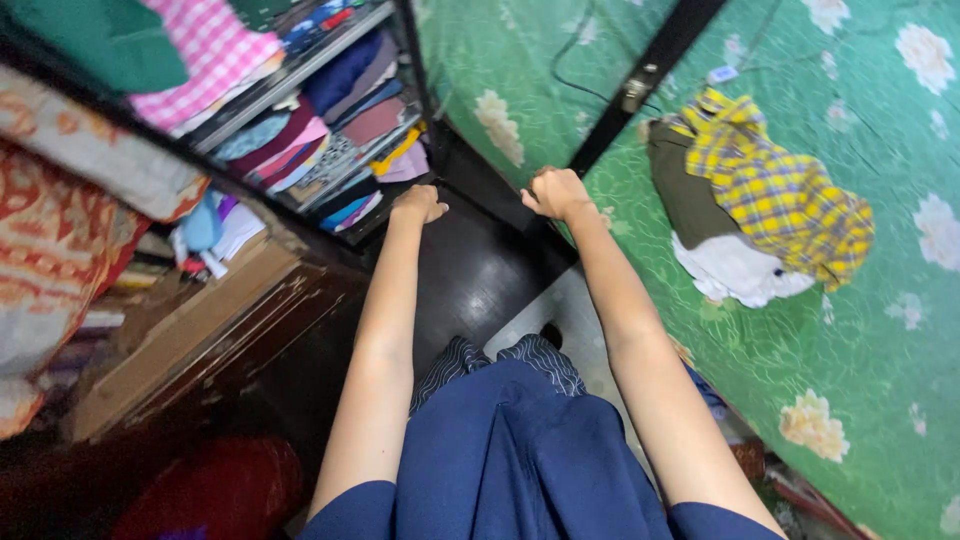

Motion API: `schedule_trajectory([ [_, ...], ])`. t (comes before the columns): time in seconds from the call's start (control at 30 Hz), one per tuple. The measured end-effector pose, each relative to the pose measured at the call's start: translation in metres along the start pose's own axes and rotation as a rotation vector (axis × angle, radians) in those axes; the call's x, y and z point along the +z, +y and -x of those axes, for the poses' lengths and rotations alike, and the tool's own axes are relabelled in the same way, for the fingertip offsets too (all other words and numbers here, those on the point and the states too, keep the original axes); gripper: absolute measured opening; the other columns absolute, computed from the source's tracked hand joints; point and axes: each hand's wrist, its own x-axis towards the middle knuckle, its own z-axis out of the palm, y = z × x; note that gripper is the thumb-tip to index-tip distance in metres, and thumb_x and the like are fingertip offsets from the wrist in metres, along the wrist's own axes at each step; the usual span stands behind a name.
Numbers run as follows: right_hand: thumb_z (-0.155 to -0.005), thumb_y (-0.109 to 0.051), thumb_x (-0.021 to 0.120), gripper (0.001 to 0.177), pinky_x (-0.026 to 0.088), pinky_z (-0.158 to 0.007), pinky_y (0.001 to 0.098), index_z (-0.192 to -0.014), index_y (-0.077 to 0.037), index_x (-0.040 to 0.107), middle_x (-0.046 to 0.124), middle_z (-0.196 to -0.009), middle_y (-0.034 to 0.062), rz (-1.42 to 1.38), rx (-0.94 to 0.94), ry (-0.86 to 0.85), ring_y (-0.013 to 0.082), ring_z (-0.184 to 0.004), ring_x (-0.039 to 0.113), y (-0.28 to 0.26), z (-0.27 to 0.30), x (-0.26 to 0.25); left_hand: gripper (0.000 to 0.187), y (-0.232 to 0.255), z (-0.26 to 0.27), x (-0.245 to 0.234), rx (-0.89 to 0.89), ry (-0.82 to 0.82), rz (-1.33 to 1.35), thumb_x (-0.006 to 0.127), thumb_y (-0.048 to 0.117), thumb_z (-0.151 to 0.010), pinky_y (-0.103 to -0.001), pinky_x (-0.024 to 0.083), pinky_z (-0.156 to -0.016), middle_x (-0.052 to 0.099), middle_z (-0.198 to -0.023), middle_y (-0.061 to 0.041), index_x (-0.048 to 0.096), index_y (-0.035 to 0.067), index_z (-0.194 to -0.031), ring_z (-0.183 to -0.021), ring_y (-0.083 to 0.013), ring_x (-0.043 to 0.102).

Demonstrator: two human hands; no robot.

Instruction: Take folded clothes from a shelf and place them on a bed.

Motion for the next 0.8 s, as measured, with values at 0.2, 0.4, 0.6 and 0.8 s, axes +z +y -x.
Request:
schedule_trajectory([
  [0.2,-0.092,-0.059,0.045,0.054,0.061,-0.073,0.0498,-0.082,-0.016,0.076,0.074,-0.085,0.0134,-0.006,-0.065,-0.040,0.0342,-0.087,0.075,-0.060,-0.064,-0.008,0.049,-0.069,0.055,-0.035,-0.089,0.059,0.059,0.058,0.042,-0.098,-0.054,0.051,-0.106,0.063,-0.141,-0.020,0.065,0.011,-0.136,-0.134,-0.0380,0.057],
  [0.4,-0.093,-0.052,0.051,0.042,0.062,-0.075,0.0478,-0.081,-0.018,0.073,0.075,-0.092,0.0096,-0.020,-0.163,-0.020,0.0316,-0.097,0.074,-0.113,-0.113,-0.028,0.046,-0.124,0.086,-0.050,-0.132,0.191,0.176,0.055,0.041,-0.097,-0.053,0.050,-0.107,0.062,-0.144,-0.013,0.066,0.017,-0.134,-0.133,-0.0377,0.057],
  [0.6,-0.092,-0.052,0.058,0.036,0.062,-0.085,0.0415,-0.106,-0.019,0.063,0.068,-0.107,0.0028,-0.042,-0.158,0.116,0.0218,-0.115,0.064,-0.136,-0.172,-0.026,0.035,-0.153,0.106,-0.079,-0.133,0.447,0.286,0.056,0.033,-0.100,-0.059,0.052,-0.101,0.060,-0.138,-0.019,0.069,0.012,-0.124,-0.125,-0.0468,0.059],
  [0.8,-0.090,-0.037,0.070,0.043,0.056,-0.089,0.0398,-0.123,-0.012,0.059,0.061,-0.116,0.0096,0.042,-0.236,0.342,0.0272,-0.112,0.059,-0.147,-0.222,-0.078,0.036,-0.162,0.120,-0.123,-0.028,0.640,0.262,0.056,0.027,-0.100,-0.057,0.050,-0.109,0.047,-0.143,-0.012,0.058,0.014,-0.133,-0.131,-0.0431,0.053],
])
